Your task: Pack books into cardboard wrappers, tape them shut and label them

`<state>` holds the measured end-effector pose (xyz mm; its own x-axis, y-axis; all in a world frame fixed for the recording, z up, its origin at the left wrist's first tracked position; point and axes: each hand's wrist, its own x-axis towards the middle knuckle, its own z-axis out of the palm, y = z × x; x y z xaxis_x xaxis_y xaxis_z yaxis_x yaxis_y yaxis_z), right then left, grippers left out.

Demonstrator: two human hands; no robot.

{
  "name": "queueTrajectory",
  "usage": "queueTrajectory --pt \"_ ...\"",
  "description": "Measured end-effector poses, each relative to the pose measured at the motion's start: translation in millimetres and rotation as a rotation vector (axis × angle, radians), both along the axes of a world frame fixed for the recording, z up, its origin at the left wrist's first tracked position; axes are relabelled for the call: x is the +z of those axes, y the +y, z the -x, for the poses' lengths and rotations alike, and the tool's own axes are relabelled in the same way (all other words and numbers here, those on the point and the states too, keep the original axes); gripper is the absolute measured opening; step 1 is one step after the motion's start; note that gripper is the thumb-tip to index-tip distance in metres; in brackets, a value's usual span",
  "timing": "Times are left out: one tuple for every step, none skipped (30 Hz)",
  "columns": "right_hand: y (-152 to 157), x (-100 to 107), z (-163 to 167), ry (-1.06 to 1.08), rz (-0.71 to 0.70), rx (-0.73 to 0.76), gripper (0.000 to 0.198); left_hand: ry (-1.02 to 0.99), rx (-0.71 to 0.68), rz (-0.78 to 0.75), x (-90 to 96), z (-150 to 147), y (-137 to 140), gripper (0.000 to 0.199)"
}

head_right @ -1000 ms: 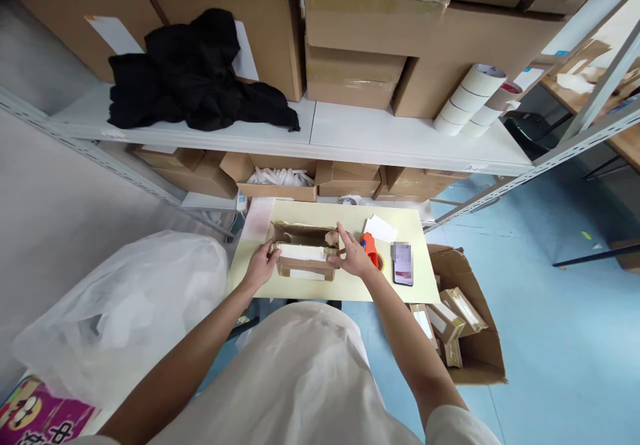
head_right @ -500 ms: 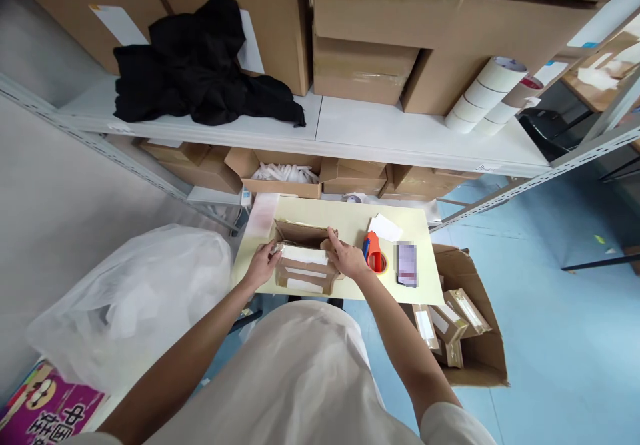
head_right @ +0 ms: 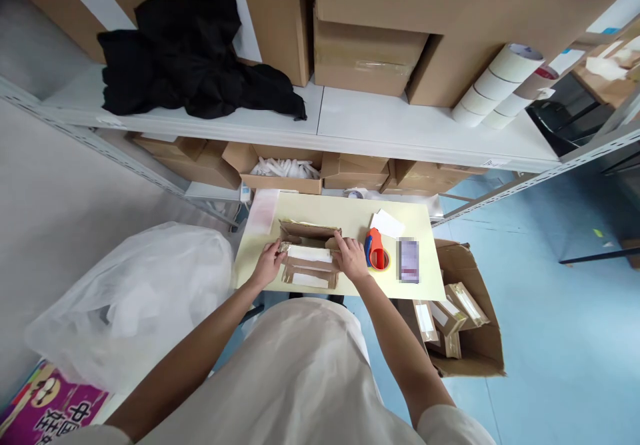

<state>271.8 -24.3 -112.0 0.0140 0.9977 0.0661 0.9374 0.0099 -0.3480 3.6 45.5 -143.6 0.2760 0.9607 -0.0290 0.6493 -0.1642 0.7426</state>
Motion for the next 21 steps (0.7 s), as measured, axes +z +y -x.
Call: queueTrajectory --pt "1.8 1.7 -0.6 0.003 -0.005 -0.03 0.059 -0.001 -0.007 0.004 -0.3 -1.1 1.7 0.039" --pt "3.7 3.6 -1.0 0.01 -0.015 -0.061 0.06 -0.003 -0.013 0.007 -0.5 -1.9 3.2 0.037" --pt "5.4 5.4 -1.2 0.022 -0.034 -0.088 0.062 -0.004 -0.017 0.008 -0.7 -2.3 4.4 0.036" --pt "7.1 7.2 -1.3 0.038 -0.059 -0.105 0.065 -0.004 -0.02 0.006 -0.7 -2.2 5.3 0.036" --pt "8.6 8.9 -1.2 0.057 -0.084 -0.107 0.069 -0.004 -0.025 0.005 -0.7 -1.9 6.0 0.035" --pt "10.0 10.5 -1.2 0.075 -0.1 -0.091 0.072 -0.005 -0.03 0.002 -0.7 -1.4 6.5 0.035" --pt "11.1 12.0 -1.1 0.091 -0.101 -0.06 0.075 -0.005 -0.037 0.001 -0.7 -0.8 6.8 0.035" --pt "12.0 13.2 -1.0 0.103 -0.087 -0.023 0.077 -0.003 -0.044 0.001 -0.7 -0.1 7.0 0.036" --pt "12.4 14.1 -0.9 0.107 -0.062 0.01 0.075 -0.001 -0.052 0.004 -0.9 0.4 7.0 0.037" --pt "12.2 14.4 -0.9 0.105 -0.036 0.035 0.07 0.002 -0.06 0.006 -1.1 1.0 6.9 0.038" --pt "11.5 14.1 -0.8 0.099 -0.016 0.051 0.062 0.004 -0.068 0.008 -1.4 1.4 6.6 0.04" --pt "10.0 13.0 -0.6 0.093 -0.006 0.064 0.053 0.006 -0.073 0.008 -1.9 1.8 6.2 0.042" --pt "7.9 11.0 -0.3 0.092 -0.007 0.076 0.045 0.008 -0.074 0.008 -2.3 2.1 5.5 0.043" --pt "5.3 8.2 0.2 0.096 -0.015 0.085 0.039 0.009 -0.072 0.008 -2.6 2.5 4.6 0.045" --pt "2.3 4.7 0.8 0.104 -0.029 0.081 0.036 0.011 -0.069 0.008 -2.8 2.8 3.7 0.046" --pt "-0.9 0.7 1.7 0.117 -0.042 0.063 0.035 0.013 -0.065 0.007 -2.8 3.0 2.8 0.048" --pt "-4.1 -3.4 2.9 0.133 -0.053 0.033 0.035 0.014 -0.062 0.003 -2.4 3.1 2.1 0.05" --pt "-7.1 -7.5 4.4 0.152 -0.057 -0.004 0.036 0.011 -0.064 -0.007 -1.8 3.1 1.7 0.051" --pt "-9.7 -11.3 6.2 0.173 -0.052 -0.042 0.037 0.004 -0.074 -0.022 -0.9 2.8 1.6 0.052" --pt "-11.7 -14.5 8.3 0.198 -0.038 -0.074 0.04 -0.005 -0.093 -0.036 0.2 2.3 2.0 0.053" --pt "-13.2 -17.1 10.5 0.223 -0.013 -0.093 0.043 -0.015 -0.122 -0.043 1.3 1.7 2.8 0.053"
